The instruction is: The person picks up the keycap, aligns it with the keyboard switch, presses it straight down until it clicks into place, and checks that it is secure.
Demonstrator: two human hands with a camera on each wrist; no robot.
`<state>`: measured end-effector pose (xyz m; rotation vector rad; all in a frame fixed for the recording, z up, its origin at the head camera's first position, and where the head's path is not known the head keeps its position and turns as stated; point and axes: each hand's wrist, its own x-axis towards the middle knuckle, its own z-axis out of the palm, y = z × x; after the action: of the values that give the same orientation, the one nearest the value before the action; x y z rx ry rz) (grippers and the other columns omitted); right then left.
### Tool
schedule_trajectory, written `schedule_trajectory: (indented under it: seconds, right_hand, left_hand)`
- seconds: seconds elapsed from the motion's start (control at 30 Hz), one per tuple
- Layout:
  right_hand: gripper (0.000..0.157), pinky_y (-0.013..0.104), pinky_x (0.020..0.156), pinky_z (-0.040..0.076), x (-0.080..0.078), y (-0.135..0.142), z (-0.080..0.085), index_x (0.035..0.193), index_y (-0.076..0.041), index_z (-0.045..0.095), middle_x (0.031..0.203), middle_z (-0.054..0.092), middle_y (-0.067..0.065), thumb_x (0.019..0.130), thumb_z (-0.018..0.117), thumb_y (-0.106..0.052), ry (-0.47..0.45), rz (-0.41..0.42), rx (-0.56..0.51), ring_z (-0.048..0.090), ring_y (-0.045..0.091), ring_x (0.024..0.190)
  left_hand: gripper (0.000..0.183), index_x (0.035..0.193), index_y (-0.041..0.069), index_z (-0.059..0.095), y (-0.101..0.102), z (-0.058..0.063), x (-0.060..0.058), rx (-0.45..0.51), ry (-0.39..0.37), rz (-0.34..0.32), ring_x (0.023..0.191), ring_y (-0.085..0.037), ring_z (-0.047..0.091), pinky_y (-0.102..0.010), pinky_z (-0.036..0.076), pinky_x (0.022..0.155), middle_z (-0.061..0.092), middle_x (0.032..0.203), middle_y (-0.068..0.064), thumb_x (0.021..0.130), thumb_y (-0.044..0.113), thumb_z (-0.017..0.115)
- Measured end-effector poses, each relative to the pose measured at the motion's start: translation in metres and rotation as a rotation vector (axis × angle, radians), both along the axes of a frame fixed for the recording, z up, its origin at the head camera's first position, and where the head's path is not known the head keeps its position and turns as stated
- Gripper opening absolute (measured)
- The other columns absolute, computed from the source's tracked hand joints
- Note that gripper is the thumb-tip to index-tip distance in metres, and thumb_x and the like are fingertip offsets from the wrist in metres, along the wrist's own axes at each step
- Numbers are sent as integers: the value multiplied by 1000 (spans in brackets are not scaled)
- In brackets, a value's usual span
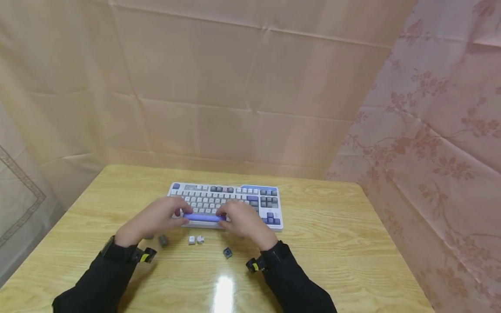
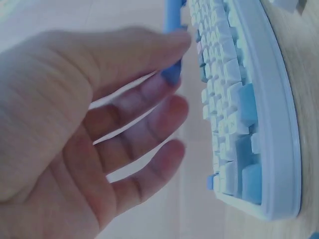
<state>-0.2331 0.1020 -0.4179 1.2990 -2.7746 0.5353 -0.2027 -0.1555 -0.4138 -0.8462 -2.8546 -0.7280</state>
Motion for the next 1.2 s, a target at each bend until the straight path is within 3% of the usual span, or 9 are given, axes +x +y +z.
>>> schedule_trajectory:
  seconds: [0.1,0.2,0.4,0.6,1.2]
  right_hand:
    - [21,22,72,50,-6,-2,0,102,-13,73,94,69,-3,83,71,-22,33,-51,-5,61,9,85]
    - [20,23,73,50,-10,-2,-2,100,-13,73,93,69,-4,82,72,-20,20,-80,6,61,8,84]
    - [24,25,80,50,-15,-3,-14,104,-14,73,98,70,-4,82,73,-22,12,-71,28,62,9,90]
    - [23,25,78,49,-19,-6,-20,102,-16,73,95,68,-5,81,74,-25,70,-66,26,60,10,88]
    - [20,21,70,47,-21,-8,-24,99,-17,76,89,65,-7,79,75,-23,51,-81,52,57,6,80]
  left_hand:
    - [17,96,13,73,3,-4,-6,8,38,36,78,-8,57,-29,50,70,68,91,5,80,17,74]
    - [16,95,12,73,8,-12,-12,-19,79,28,79,-11,60,-30,51,72,69,90,2,80,15,73]
    - [14,91,12,73,12,-22,-17,-109,112,46,79,-13,60,-32,51,74,67,87,2,78,16,74]
    - [14,90,14,73,10,-22,-17,-110,111,74,79,-12,59,-33,50,75,66,86,3,76,16,76]
    - [15,93,14,76,9,-29,-19,-103,95,69,83,-14,59,-34,50,77,67,90,3,79,17,75]
